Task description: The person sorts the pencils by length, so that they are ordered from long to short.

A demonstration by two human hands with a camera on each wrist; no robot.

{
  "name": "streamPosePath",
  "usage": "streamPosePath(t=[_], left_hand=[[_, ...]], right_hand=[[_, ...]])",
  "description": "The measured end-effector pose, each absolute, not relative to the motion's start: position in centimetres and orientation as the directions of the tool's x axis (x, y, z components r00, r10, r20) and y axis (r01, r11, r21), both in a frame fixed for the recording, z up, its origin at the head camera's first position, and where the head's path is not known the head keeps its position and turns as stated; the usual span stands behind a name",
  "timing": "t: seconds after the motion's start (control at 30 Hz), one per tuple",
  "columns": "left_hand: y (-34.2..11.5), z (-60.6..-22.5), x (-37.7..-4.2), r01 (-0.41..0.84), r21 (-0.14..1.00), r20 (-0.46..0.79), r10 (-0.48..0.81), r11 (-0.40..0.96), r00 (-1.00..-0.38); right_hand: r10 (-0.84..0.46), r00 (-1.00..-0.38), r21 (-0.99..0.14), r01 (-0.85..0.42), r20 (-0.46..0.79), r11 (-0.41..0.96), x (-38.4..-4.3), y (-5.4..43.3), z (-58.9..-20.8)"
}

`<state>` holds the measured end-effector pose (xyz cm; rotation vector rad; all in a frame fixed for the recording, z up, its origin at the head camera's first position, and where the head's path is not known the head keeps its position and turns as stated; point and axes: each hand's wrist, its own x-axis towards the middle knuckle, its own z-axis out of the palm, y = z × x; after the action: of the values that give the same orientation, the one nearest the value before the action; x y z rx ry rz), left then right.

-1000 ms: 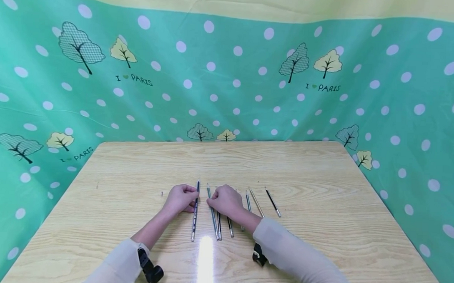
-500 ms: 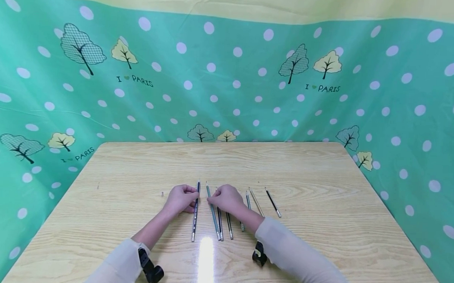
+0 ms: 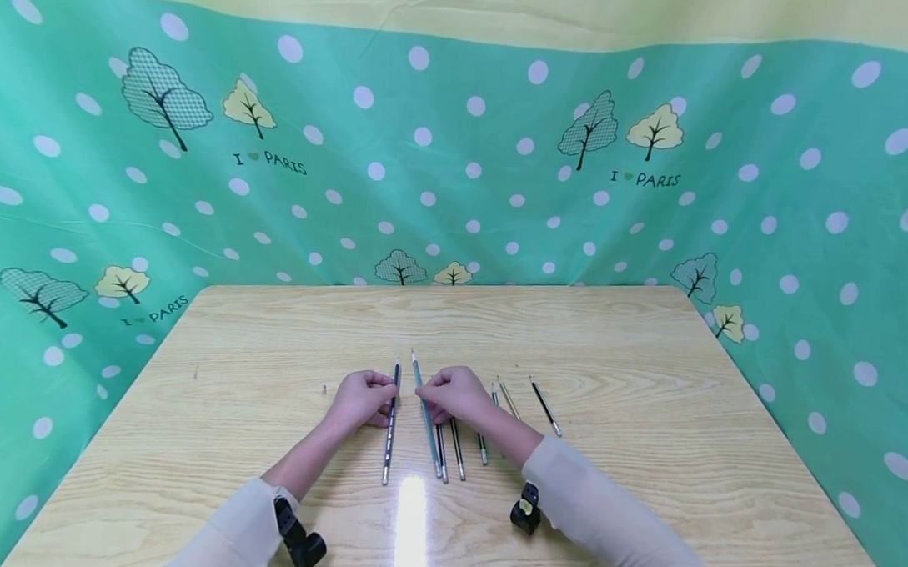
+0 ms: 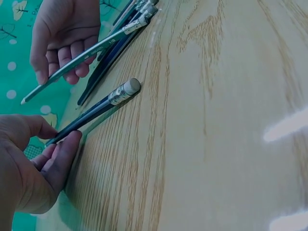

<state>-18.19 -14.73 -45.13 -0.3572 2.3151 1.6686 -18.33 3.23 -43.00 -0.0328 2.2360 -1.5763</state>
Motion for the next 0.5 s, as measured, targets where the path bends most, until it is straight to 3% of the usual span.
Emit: streamPosePath(t=[0.17, 0.5], left_hand=[[-14.77, -45.17, -18.26, -0.352, 0.886, -0.356, -0.045, 0.300, -0.934], [-15.04, -45.00, -18.20, -0.360, 0.884, -0.362, -0.049, 0.297, -0.931]], right_hand=[[-0.272, -0.901, -0.929, 0.272, -0.338, 0.252, -18.60, 3.31, -43.27], [-0.299, -0.891, -0.935, 0.294, -0.343, 0.197, -18.91, 3.64, -43.74]])
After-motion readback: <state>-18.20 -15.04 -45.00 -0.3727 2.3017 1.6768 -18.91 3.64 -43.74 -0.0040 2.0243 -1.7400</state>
